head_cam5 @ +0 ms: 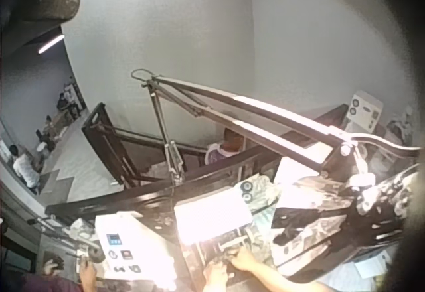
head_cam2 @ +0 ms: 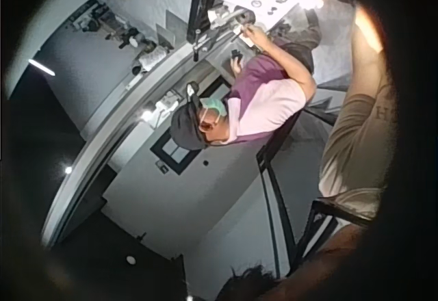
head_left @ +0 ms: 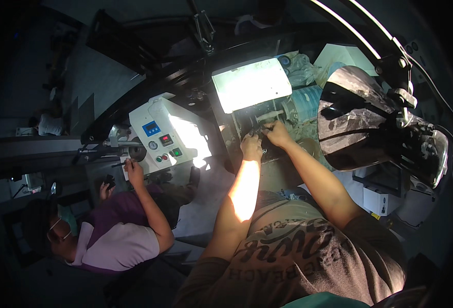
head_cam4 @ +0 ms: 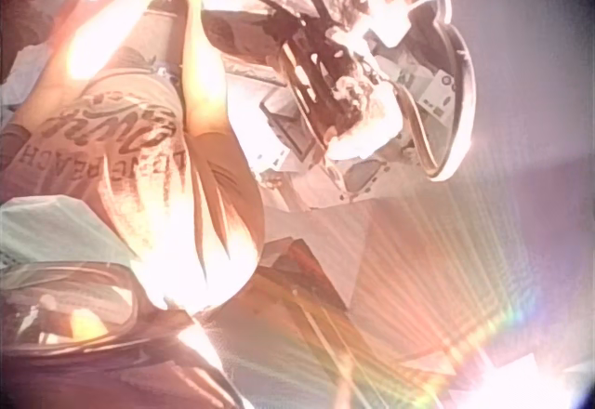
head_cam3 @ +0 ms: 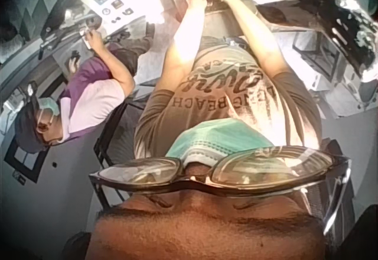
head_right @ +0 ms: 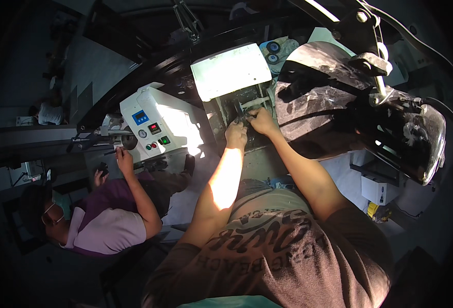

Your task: The person adjusts an overhead lamp, then holds and polishes dental prosthetics against a rotating wheel at the workstation.

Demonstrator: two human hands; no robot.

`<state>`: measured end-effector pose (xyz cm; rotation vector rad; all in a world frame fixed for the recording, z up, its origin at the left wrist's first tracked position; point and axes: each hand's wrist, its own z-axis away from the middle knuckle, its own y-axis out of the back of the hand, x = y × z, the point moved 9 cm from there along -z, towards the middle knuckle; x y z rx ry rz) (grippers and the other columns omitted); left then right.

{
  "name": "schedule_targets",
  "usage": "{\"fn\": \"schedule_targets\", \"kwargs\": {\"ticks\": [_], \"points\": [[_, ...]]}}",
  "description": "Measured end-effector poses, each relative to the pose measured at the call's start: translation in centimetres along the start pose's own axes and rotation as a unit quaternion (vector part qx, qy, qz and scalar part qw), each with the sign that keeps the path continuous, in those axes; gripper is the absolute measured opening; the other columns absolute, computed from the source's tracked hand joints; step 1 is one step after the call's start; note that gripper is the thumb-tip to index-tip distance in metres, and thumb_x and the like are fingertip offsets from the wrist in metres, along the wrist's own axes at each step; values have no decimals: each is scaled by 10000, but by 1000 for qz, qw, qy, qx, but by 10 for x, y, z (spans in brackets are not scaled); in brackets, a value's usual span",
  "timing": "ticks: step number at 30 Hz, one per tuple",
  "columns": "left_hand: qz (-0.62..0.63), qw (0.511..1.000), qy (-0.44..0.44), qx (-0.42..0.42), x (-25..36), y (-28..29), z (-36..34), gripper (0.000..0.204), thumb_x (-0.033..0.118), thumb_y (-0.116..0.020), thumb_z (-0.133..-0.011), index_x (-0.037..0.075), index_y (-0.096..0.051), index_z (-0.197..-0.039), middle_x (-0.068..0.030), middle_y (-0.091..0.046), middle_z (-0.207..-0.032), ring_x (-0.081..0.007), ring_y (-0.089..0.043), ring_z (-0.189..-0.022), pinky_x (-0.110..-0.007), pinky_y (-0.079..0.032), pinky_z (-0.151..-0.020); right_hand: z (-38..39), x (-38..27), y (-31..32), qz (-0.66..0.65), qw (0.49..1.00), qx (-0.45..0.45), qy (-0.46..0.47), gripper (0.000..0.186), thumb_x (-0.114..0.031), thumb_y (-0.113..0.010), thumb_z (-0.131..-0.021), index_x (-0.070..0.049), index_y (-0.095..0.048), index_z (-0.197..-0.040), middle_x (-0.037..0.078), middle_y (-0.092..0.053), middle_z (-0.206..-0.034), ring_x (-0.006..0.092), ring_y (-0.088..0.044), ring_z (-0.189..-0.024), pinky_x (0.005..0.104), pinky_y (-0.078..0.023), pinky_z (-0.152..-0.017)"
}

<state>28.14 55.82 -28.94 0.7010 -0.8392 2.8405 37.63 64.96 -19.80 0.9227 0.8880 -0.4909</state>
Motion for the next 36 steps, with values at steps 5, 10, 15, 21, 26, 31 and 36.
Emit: {"fn": "schedule_targets", "kwargs": {"ticks": [5,10,15,21,26,31,36], "points": [[51,998,12,25,-3,5,-5,172,-92,-537,-767,54,-550,-857,-69,-530,-715,-161,-510,-530,-285,-398,-470,2,-5,7,32,998,50,22,245,-135,-659,-729,7,-672,-928,208,-653,-862,268,-641,-796,324,-470,-746],[-14,1000,-12,10,0,4,-7,120,-46,-514,-800,53,-550,-859,-54,-525,-707,-150,-493,-512,-275,-390,-466,2,-5,10,33,999,43,6,260,-153,-649,-728,5,-671,-933,216,-647,-871,306,-642,-808,342,-472,-756],[-45,993,-71,-86,10,-6,11,175,-116,-480,-785,32,-554,-841,-46,-559,-731,-98,-498,-552,-230,-393,-487,15,-8,12,40,999,2,4,280,-144,-636,-714,11,-661,-945,226,-624,-984,361,-596,-936,357,-454,-853],[-185,967,-150,-90,39,15,14,182,-131,-526,-742,-32,-556,-892,-56,-584,-794,-91,-514,-628,-213,-408,-553,55,-68,30,-15,981,63,183,349,-94,-578,-679,98,-613,-968,291,-586,-1028,405,-576,-961,370,-444,-882],[-123,983,-123,-64,29,18,11,264,-123,-522,-737,-57,-551,-990,-63,-570,-798,-102,-513,-626,-224,-411,-546,40,-48,1,76,985,-2,157,346,-99,-559,-706,87,-609,-994,280,-590,-1021,395,-568,-989,381,-431,-908],[-145,982,-86,-84,24,-5,9,195,-107,-528,-754,16,-538,-904,-57,-565,-807,-142,-543,-657,-237,-412,-550,6,8,1,-15,999,30,17,256,-121,-615,-745,12,-655,-960,199,-655,-860,258,-634,-801,321,-465,-756],[-96,990,-93,-39,24,-4,-7,172,-101,-544,-752,57,-534,-819,-55,-551,-723,-146,-500,-528,-250,-379,-454,-10,19,-4,-36,997,57,-22,187,-130,-634,-744,3,-682,-867,167,-661,-772,211,-609,-693,316,-455,-691]]}}
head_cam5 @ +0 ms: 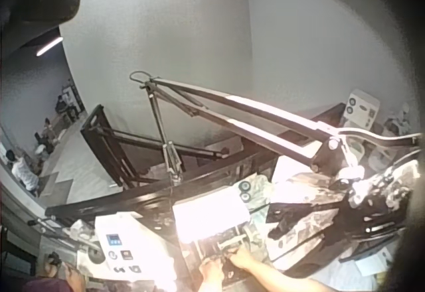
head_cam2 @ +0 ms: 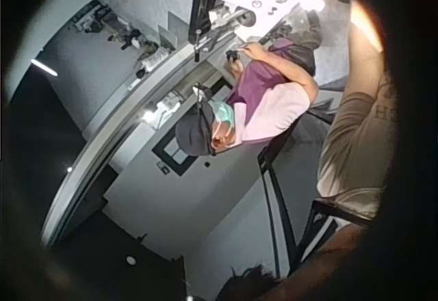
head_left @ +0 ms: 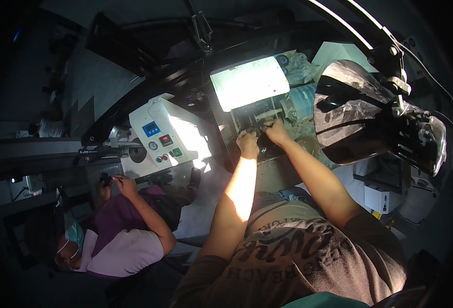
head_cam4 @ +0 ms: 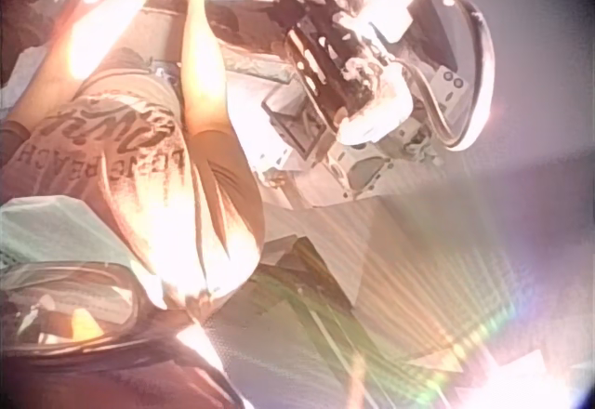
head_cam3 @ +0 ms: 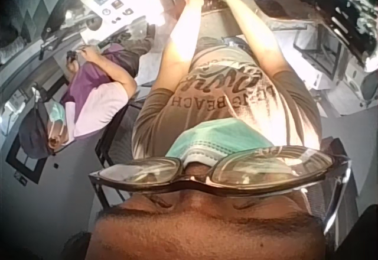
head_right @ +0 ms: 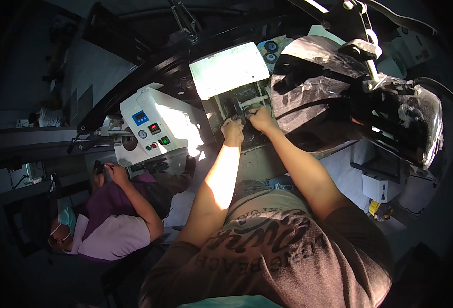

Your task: The person adjusts an overhead lamp, then holds and polishes dental prosthetics against a rotating wheel at the workstation.

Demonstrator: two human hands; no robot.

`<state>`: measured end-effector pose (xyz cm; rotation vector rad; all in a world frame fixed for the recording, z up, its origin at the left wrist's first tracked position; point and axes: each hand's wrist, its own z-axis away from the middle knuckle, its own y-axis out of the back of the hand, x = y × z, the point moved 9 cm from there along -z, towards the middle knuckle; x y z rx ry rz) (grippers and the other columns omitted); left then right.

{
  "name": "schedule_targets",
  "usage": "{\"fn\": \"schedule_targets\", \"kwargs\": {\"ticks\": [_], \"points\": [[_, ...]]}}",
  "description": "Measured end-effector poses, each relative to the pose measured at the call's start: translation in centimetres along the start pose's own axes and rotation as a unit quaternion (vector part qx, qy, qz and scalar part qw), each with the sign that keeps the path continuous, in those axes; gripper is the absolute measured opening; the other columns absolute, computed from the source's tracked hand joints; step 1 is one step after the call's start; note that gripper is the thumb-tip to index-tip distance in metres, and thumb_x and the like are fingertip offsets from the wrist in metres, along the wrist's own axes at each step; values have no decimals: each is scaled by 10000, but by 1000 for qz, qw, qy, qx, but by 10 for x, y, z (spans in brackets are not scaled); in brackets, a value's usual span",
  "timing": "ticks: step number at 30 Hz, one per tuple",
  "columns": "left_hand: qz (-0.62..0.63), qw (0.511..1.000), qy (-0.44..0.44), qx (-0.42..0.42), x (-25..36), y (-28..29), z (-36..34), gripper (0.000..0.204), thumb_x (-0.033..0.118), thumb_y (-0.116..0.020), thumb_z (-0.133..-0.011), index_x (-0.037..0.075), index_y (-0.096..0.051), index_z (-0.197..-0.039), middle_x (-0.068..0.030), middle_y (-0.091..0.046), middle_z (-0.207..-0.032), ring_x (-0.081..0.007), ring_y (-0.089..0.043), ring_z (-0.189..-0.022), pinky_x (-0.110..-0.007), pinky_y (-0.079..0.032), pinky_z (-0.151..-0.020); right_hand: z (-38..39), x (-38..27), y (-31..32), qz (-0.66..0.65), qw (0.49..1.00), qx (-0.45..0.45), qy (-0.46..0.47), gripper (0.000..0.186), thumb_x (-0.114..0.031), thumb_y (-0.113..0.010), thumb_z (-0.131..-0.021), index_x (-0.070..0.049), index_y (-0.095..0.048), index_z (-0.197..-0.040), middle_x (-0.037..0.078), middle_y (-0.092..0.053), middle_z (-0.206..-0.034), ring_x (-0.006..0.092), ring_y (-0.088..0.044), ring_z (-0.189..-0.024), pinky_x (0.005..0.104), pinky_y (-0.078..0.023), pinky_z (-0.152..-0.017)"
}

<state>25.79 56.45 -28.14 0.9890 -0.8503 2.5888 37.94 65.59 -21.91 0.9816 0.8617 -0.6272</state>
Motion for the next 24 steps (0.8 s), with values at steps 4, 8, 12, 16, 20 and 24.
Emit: {"fn": "schedule_targets", "kwargs": {"ticks": [4,8,12,16,20,24], "points": [[-5,994,80,72,-11,10,7,206,-123,-515,-747,77,-524,-795,-49,-519,-672,-135,-431,-465,-263,-342,-419,9,-2,1,-4,1000,4,-24,182,-132,-641,-739,-1,-687,-855,159,-662,-748,206,-607,-672,318,-455,-676],[101,994,8,30,-7,3,14,238,-133,-516,-720,95,-478,-664,-30,-488,-596,-106,-419,-423,-229,-290,-359,20,-14,7,-21,1000,5,0,181,-133,-641,-735,-4,-690,-852,157,-661,-740,202,-609,-671,313,-454,-664],[41,996,39,75,-7,-2,10,222,-123,-499,-733,96,-505,-698,-29,-488,-602,-104,-426,-423,-229,-301,-357,16,-11,9,3,999,8,-38,187,-132,-645,-732,-8,-691,-865,153,-661,-733,194,-608,-668,308,-452,-661],[55,998,39,-2,-11,-1,9,287,-145,-446,-750,97,-508,-893,-38,-510,-782,-137,-476,-584,-247,-344,-470,27,-17,9,20,999,24,19,223,-140,-657,-731,11,-677,-894,185,-660,-824,247,-632,-776,317,-459,-732],[58,998,21,-28,-12,-2,6,345,-153,-436,-745,91,-481,-985,-42,-515,-865,-151,-516,-737,-260,-391,-595,32,-19,13,28,997,52,55,260,-155,-665,-736,32,-663,-917,225,-638,-942,316,-613,-937,335,-442,-844],[64,997,29,-15,-15,4,-3,355,-161,-424,-747,85,-480,-997,-40,-512,-876,-164,-523,-765,-284,-404,-644,26,-15,6,-1,1000,19,11,262,-153,-664,-741,27,-665,-930,224,-634,-970,323,-588,-1005,339,-420,-894]]}}
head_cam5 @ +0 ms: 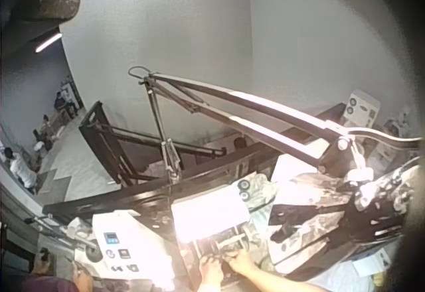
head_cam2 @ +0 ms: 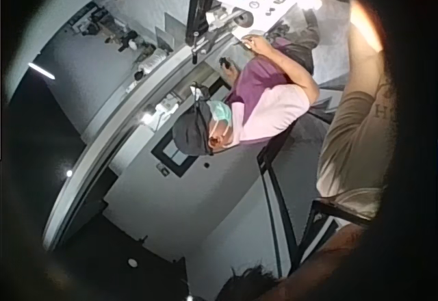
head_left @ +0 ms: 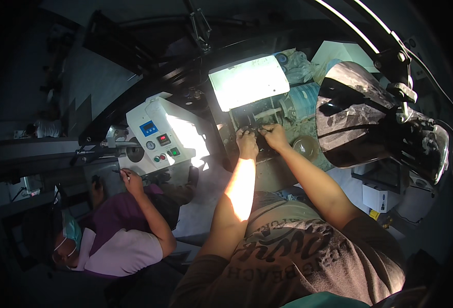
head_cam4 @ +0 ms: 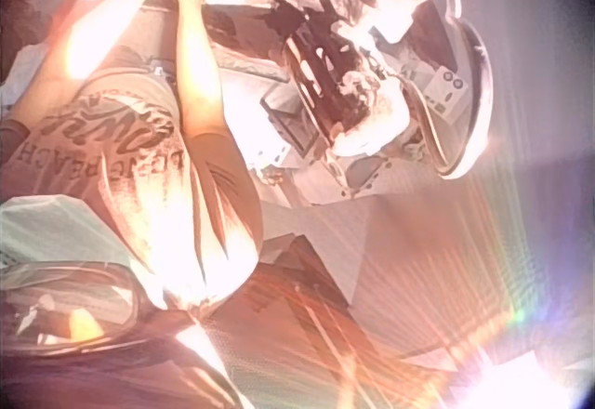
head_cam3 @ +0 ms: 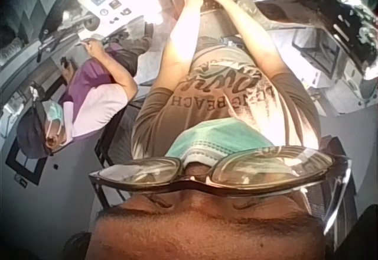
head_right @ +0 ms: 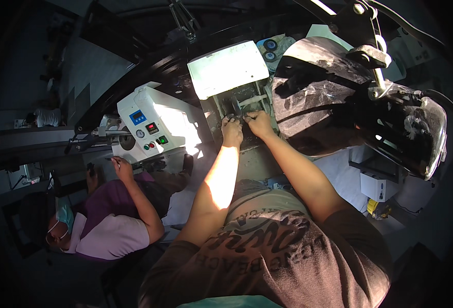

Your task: The person adjusts an overhead lamp, then holds and polishes dental prosthetics against a rotating wheel at the workstation.

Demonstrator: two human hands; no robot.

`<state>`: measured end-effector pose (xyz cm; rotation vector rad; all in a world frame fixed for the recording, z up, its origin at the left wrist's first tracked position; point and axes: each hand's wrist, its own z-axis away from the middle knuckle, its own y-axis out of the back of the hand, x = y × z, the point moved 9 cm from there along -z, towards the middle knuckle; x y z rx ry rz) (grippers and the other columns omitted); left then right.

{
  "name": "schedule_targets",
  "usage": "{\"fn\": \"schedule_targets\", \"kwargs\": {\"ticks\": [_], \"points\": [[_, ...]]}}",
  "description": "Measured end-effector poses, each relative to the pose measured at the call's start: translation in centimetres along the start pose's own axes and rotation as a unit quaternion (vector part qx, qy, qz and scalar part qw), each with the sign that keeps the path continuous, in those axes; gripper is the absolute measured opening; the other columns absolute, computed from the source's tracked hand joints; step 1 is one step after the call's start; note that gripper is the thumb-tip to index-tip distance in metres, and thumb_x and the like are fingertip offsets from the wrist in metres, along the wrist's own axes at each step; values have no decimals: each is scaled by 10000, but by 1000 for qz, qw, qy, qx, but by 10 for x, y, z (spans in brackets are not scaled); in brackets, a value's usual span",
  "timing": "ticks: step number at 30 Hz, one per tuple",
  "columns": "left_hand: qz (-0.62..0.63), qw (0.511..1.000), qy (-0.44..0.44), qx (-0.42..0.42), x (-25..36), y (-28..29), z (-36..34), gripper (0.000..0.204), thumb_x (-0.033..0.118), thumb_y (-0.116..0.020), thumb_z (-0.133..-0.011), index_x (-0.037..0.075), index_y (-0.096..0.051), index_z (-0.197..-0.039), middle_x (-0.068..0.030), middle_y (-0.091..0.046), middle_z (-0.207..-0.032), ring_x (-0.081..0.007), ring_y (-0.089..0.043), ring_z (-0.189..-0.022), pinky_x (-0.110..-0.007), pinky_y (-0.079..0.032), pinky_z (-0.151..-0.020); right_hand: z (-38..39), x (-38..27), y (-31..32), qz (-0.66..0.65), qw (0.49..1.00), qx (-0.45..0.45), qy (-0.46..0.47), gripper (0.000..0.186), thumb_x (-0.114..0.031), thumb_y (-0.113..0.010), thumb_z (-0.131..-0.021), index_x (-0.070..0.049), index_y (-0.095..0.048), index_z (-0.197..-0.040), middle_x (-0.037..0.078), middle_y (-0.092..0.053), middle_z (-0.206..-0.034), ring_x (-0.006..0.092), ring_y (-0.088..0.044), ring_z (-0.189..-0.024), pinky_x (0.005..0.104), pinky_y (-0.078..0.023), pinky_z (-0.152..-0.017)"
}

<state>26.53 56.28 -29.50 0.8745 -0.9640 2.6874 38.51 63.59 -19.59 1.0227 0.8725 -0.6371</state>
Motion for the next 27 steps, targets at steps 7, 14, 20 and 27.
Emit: {"fn": "schedule_targets", "kwargs": {"ticks": [7,14,20,27], "points": [[-30,998,5,-51,-1,-17,14,389,-170,-403,-750,82,-446,-1043,-68,-515,-954,-192,-531,-827,-290,-425,-712,6,16,6,-31,999,15,26,252,-139,-651,-750,7,-669,-955,208,-630,-1024,327,-534,-1097,350,-371,-959],[26,1000,14,3,-2,-7,10,304,-149,-449,-735,88,-458,-925,-28,-494,-874,-132,-494,-674,-244,-383,-557,4,4,5,-29,999,25,24,242,-134,-658,-737,24,-671,-919,207,-643,-981,311,-576,-1029,340,-404,-916],[-10,997,45,56,-4,0,-1,258,-96,-508,-725,95,-503,-899,0,-499,-780,-134,-474,-615,-261,-382,-561,-11,0,-1,-1,1000,2,-21,240,-146,-683,-718,44,-674,-865,201,-660,-868,252,-640,-785,309,-464,-738],[4,997,72,0,-2,-10,-1,191,-73,-460,-785,79,-489,-897,-36,-476,-729,-132,-413,-568,-253,-337,-510,-5,11,-4,-39,999,8,-25,235,-163,-686,-694,9,-682,-854,218,-645,-834,303,-650,-796,335,-480,-735]]}}
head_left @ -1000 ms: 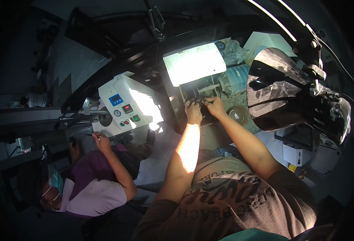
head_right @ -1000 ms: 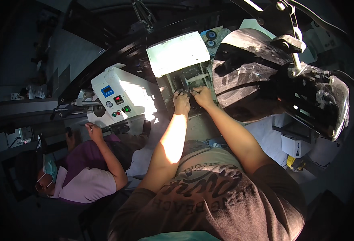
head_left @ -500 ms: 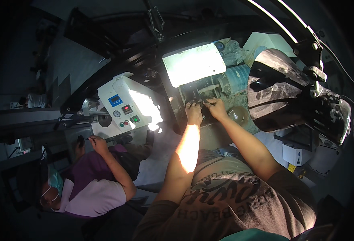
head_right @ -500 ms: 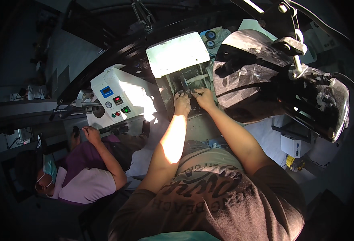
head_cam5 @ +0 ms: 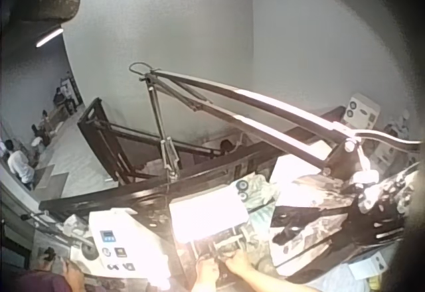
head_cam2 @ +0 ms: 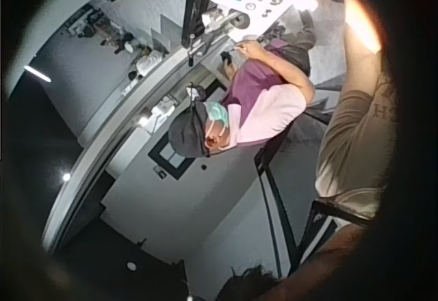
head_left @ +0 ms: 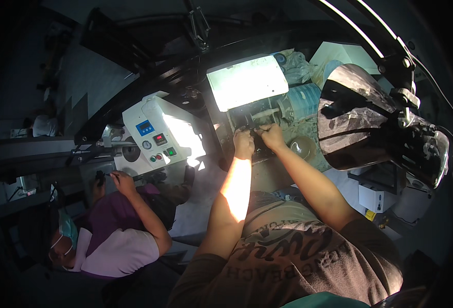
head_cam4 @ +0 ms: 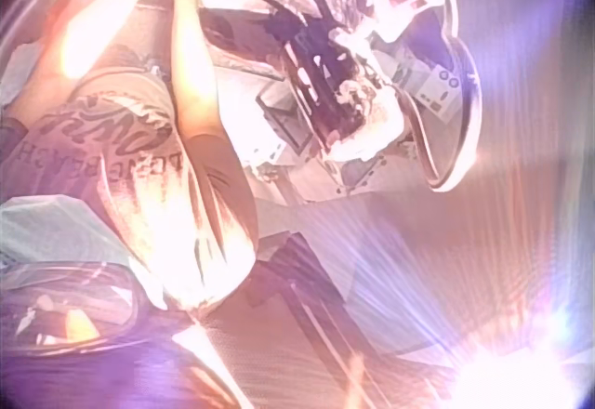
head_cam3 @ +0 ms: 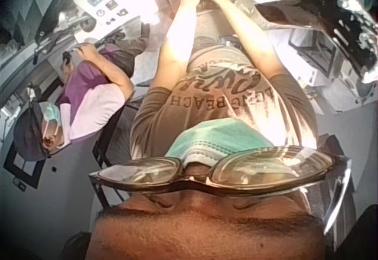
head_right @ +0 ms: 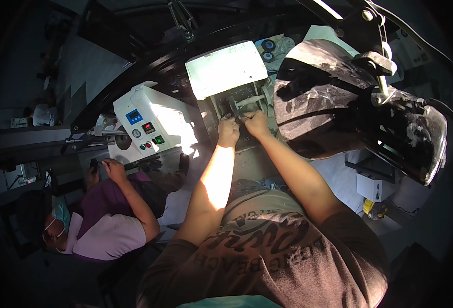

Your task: The person adjusts an overhead lamp, then holds and polishes dental prosthetics against a rotating wheel at the workstation.

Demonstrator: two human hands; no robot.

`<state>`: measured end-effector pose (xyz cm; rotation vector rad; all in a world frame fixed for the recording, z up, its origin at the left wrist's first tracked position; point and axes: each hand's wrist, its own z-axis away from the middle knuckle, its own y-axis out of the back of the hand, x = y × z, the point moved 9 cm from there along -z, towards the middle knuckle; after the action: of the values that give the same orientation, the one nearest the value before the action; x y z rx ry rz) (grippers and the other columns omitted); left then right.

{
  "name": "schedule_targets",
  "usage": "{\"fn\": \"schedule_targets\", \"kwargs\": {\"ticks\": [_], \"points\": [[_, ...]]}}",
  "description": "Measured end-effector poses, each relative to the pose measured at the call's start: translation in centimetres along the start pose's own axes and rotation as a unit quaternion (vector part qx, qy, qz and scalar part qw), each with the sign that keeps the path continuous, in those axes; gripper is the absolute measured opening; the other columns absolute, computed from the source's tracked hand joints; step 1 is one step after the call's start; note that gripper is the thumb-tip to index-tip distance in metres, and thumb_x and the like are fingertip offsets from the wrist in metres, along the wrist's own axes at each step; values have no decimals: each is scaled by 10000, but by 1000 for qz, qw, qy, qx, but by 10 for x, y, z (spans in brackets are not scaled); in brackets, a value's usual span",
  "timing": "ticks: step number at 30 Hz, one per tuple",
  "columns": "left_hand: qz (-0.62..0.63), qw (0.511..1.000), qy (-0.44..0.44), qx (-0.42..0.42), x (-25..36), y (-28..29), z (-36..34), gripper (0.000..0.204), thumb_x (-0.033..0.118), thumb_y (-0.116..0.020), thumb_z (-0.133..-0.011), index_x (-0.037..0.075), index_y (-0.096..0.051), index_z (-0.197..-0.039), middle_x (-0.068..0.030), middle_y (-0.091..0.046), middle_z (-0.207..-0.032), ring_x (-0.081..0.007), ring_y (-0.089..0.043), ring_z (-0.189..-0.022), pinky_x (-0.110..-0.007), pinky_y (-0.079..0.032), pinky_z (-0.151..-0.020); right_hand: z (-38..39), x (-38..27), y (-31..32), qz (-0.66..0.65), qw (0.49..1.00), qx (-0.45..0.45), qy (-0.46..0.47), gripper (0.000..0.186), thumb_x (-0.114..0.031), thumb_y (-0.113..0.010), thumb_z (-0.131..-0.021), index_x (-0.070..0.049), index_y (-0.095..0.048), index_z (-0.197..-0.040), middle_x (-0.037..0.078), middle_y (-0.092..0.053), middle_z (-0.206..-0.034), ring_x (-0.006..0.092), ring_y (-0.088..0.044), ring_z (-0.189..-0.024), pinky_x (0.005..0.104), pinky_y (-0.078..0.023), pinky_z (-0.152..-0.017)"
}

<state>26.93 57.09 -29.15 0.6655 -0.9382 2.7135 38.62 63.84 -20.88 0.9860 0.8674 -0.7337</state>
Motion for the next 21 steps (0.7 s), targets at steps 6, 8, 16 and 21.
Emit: {"fn": "schedule_targets", "kwargs": {"ticks": [6,8,16,21], "points": [[-53,998,1,21,15,6,-13,161,-60,-472,-761,92,-491,-812,-18,-473,-643,-105,-421,-466,-234,-299,-364,2,-1,-6,-23,1000,4,-10,208,-148,-706,-684,-6,-695,-836,189,-661,-790,239,-657,-711,304,-481,-686],[-29,997,63,-16,9,3,-17,171,-64,-462,-760,99,-471,-812,-14,-437,-618,-103,-388,-424,-233,-270,-330,-1,2,-7,-46,999,7,-13,190,-136,-708,-683,-6,-698,-821,178,-664,-759,216,-646,-662,292,-476,-660],[-133,990,48,-7,18,11,-20,129,-40,-462,-786,88,-463,-798,-31,-428,-656,-138,-400,-528,-297,-351,-473,10,-9,-12,-67,998,8,-3,135,-100,-697,-703,4,-698,-790,97,-660,-685,130,-581,-618,266,-442,-606],[-157,986,49,5,17,-2,-13,117,-26,-468,-785,91,-461,-797,-21,-411,-624,-124,-375,-495,-287,-324,-433,10,-5,-5,-85,996,17,0,93,-66,-688,-718,23,-691,-745,41,-636,-632,85,-518,-589,254,-411,-572]]}}
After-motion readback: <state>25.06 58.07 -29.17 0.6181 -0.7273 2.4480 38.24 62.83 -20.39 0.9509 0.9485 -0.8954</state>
